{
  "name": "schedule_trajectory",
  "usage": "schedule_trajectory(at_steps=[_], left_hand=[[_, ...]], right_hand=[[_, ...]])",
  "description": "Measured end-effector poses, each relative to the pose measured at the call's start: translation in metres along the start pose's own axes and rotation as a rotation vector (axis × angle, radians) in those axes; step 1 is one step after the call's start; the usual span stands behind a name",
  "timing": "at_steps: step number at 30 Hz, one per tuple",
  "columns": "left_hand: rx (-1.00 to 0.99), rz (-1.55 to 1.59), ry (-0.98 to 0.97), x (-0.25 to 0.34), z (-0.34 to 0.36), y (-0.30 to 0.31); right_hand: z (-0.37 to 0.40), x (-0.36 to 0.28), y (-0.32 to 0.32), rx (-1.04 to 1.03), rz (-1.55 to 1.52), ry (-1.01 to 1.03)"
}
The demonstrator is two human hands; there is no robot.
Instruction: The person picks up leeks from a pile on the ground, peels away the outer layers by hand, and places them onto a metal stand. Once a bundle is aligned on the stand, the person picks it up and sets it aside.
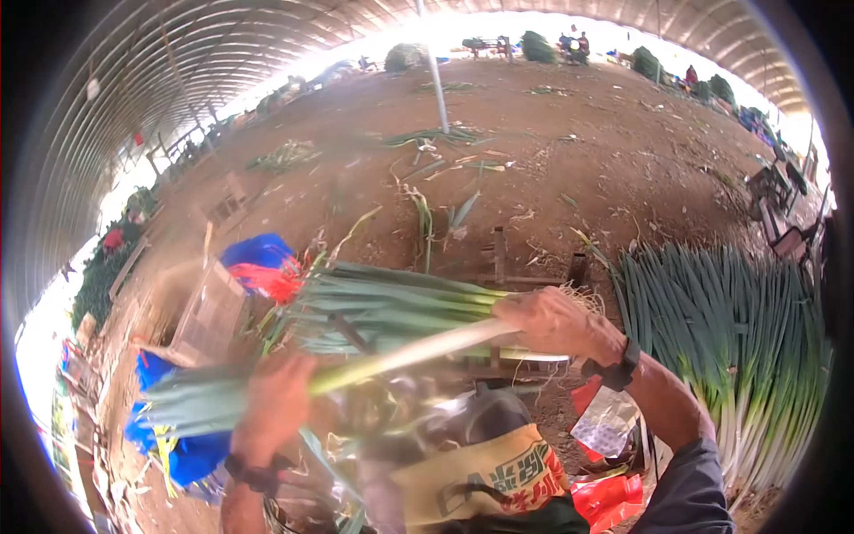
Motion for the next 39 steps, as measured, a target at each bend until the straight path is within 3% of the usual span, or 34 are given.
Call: schedule_trajectory(at_steps=[9,17,26,31,34,39], left_hand=[[0.129,-0.009,-0.239,-0.034,-0.204,-0.059],[0.010,0.150,-0.265,-0.011,-0.325,-0.230],[-0.182,0.188,-0.260,0.041,-0.371,-0.384],[-0.201,0.204,-0.212,0.045,-0.380,-0.420],[-0.240,0.196,-0.202,0.051,-0.385,-0.436],[-0.323,0.242,-0.305,0.059,-0.389,-0.457]], right_hand=[[-0.010,0.143,-0.006,0.132,-0.105,-0.193],[0.021,0.285,-0.065,0.028,0.013,-0.448],[0.069,0.381,-0.155,-0.256,0.046,-0.792],[0.069,0.410,-0.186,-0.288,0.038,-0.883],[0.075,0.421,-0.205,-0.237,0.071,-0.831],[0.079,0.434,-0.226,-0.471,0.113,-0.946]])
Point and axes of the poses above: each hand's wrist, its own z-axis away from the middle knuckle, its own y-axis out of the back of the hand, x = y × z, the point moved 5 cm from there along -z, towards the middle knuckle, and after that the axes turned 4 degrees about -y, right-handed, at the moved point
